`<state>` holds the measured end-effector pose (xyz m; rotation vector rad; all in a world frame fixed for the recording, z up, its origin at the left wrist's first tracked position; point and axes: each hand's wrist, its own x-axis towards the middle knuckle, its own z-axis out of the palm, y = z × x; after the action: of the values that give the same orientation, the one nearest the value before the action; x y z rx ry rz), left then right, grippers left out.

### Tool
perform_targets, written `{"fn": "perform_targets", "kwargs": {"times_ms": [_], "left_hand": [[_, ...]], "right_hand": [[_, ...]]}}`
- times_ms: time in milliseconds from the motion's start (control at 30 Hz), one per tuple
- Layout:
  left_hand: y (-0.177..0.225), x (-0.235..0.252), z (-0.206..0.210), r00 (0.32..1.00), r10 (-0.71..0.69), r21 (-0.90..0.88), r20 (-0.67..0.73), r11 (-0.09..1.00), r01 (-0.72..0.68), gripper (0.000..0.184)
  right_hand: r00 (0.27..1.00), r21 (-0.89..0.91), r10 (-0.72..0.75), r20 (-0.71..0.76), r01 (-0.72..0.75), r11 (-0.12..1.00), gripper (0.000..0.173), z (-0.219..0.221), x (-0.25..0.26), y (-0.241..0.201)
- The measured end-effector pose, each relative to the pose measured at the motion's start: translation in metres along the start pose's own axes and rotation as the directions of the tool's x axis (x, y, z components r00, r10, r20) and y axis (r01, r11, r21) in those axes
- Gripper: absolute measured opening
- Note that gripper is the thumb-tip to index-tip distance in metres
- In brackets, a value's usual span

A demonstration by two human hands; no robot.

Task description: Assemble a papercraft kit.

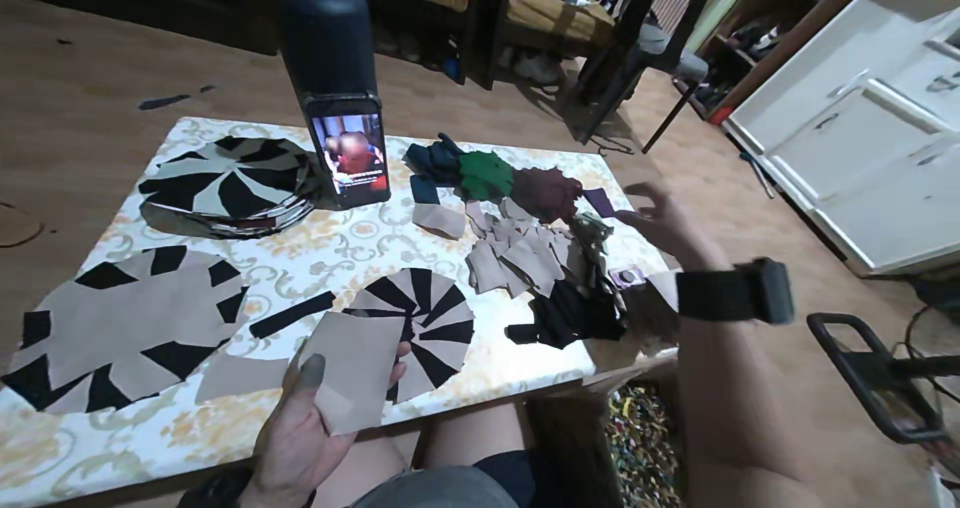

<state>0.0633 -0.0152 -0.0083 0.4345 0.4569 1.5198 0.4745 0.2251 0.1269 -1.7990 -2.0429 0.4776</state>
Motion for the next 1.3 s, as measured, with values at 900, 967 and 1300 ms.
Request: {"fn": "perform_targets", "kwargs": {"times_ms": [900, 967, 1300], "left_hand": [[0.005, 0.002, 0.010, 0.998, -0.070, 0.132, -0.011, 0.989, 0.071, 0.054], [0.004, 0.003, 0.011, 0.996, -0.090, 0.121, -0.018, 0.988, 0.091, 0.056], [0.007, 0.005, 0.010, 0.993, -0.117, 0.108, -0.014, 0.987, 0.118, 0.054]], "right_hand": [[0.934, 0.244, 0.002, -0.359, 0.092, 0.965, 0.081, 0.046, -0.148, 0.120], [0.963, 0.291, 0.004, -0.270, 0.078, 0.954, 0.080, 0.034, -0.142, 0.123], [0.993, 0.526, -0.061, -0.105, 0.108, 0.844, 0.085, 0.021, -0.114, 0.125]]}}
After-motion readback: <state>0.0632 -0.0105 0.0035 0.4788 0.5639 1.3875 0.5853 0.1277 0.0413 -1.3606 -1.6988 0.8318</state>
